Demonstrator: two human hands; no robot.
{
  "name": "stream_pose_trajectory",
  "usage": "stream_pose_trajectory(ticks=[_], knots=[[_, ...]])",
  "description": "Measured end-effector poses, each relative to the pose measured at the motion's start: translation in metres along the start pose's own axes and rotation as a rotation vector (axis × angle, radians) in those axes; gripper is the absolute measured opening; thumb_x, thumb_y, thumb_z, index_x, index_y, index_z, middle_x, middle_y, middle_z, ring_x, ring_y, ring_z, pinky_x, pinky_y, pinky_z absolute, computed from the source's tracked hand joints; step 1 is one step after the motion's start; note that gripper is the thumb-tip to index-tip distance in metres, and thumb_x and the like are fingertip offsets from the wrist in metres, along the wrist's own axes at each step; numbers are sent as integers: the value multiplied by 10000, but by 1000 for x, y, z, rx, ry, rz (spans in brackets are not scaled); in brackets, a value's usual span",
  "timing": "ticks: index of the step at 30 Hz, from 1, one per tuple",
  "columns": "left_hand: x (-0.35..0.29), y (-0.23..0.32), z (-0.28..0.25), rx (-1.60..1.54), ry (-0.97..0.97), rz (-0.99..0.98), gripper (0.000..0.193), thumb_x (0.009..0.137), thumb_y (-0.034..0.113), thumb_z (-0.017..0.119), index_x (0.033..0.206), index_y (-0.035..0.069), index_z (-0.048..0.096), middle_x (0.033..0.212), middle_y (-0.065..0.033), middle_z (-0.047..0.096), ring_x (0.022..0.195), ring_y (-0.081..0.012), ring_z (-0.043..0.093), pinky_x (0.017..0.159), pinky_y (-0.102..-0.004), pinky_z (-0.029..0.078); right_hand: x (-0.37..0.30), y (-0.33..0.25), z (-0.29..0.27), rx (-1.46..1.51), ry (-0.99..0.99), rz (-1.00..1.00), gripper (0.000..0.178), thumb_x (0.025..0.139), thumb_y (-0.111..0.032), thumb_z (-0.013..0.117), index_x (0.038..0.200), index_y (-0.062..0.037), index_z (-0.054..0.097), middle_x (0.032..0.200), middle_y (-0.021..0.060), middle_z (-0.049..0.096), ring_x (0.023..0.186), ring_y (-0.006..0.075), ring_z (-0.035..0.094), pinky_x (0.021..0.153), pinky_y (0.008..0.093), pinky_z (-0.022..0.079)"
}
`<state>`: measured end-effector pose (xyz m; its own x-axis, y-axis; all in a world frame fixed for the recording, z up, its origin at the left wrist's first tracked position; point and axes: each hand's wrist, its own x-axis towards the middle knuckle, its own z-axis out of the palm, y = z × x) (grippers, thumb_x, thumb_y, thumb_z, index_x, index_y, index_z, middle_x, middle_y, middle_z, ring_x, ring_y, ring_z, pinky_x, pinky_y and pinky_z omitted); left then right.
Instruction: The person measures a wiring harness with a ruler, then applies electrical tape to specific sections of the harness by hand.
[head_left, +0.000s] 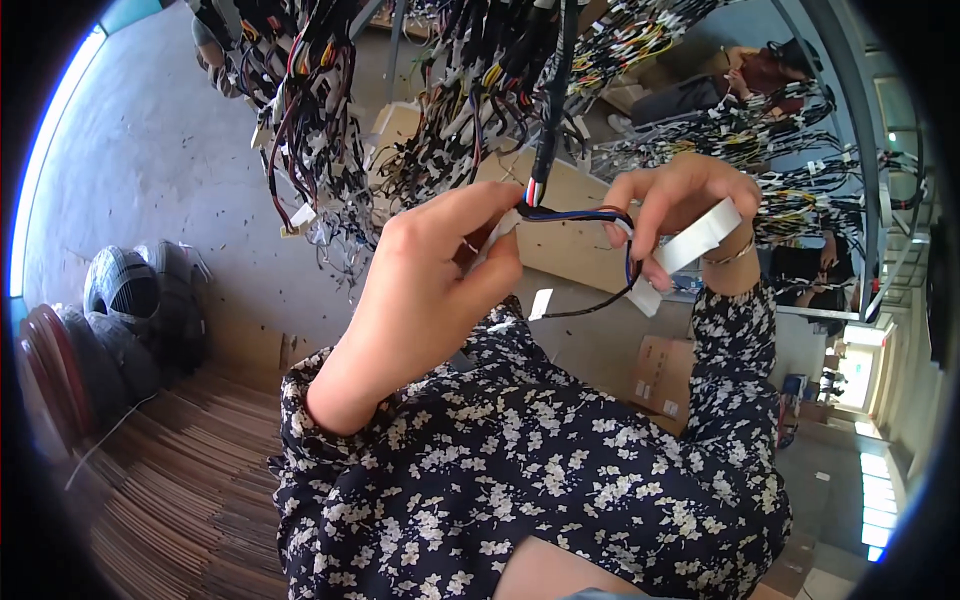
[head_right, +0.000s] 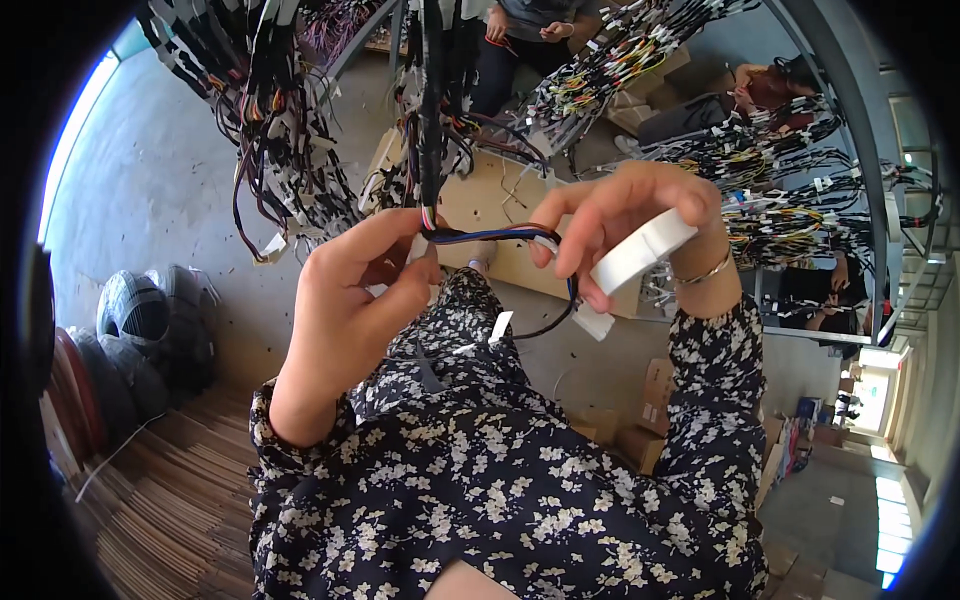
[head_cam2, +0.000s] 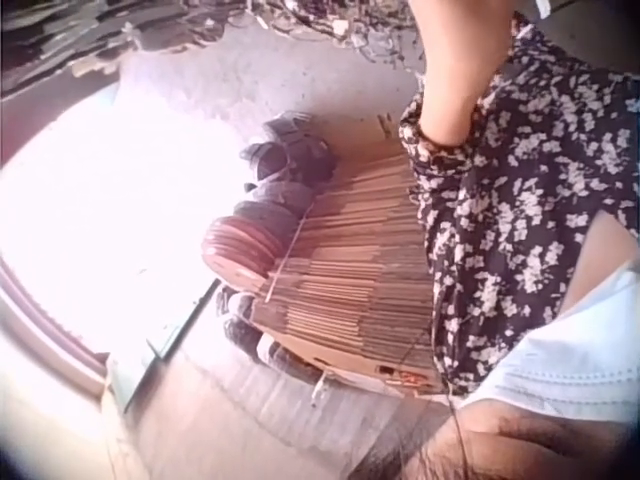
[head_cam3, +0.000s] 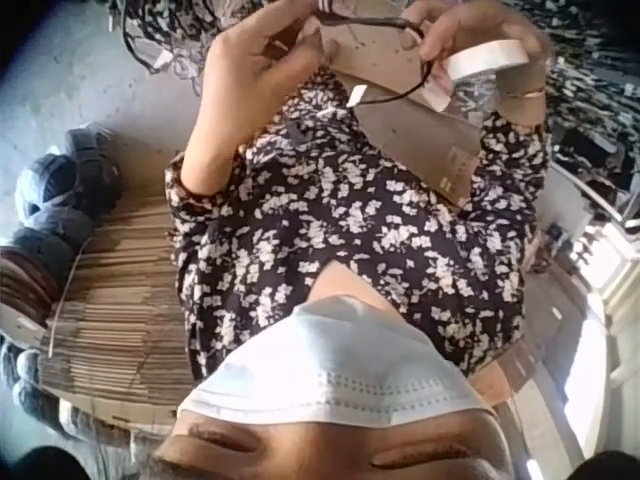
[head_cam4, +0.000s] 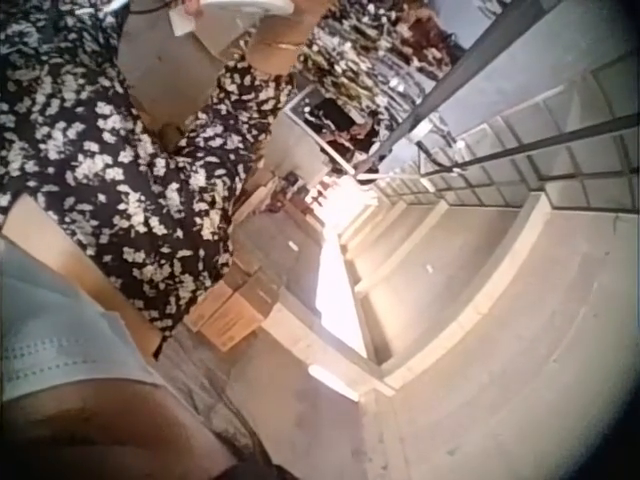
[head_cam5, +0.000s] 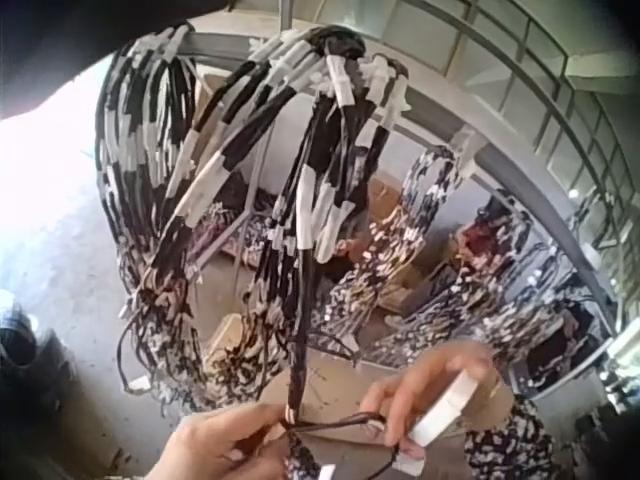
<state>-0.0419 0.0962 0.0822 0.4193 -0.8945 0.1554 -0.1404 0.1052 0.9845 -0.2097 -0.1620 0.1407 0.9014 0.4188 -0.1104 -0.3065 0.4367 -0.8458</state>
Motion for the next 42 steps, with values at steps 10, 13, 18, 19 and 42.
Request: stream_pose_trajectory(ticks=[10,13,18,19,42], knots=[[-2,-1,4,218,85,304,187,870,50,730,1009,-45,648,812,-151,652,649,-311,628,574,-363,489,3,-1,15,-126,44,80,851,872,-548,685,1147,252,585,1274,348,458,887,403,679,772,428,570],[-6,-3,6,223,88,367,187,852,37,741,993,-46,652,786,-144,648,620,-301,622,548,-361,480,6,5,13,-113,14,78,824,878,-523,687,1168,241,580,1303,319,452,962,395,665,825,450,558],[1,12,2,294,191,493,150,787,-24,765,893,-50,662,720,-143,638,580,-278,625,528,-333,486,6,6,13,-242,55,123,698,912,-449,659,1316,113,574,1450,184,408,1099,263,628,971,375,481],[5,16,3,298,218,480,145,788,-22,768,870,-50,653,703,-138,629,559,-277,613,515,-328,475,3,8,20,-315,202,46,678,909,-428,664,1324,102,572,1497,199,358,1108,250,628,972,368,485],[-2,3,4,802,193,451,201,860,29,723,996,-55,602,772,-151,660,554,-299,595,495,-364,451,21,199,92,480,275,-202,621,983,-445,515,1373,36,472,1388,164,529,1302,238,518,1095,336,404]])
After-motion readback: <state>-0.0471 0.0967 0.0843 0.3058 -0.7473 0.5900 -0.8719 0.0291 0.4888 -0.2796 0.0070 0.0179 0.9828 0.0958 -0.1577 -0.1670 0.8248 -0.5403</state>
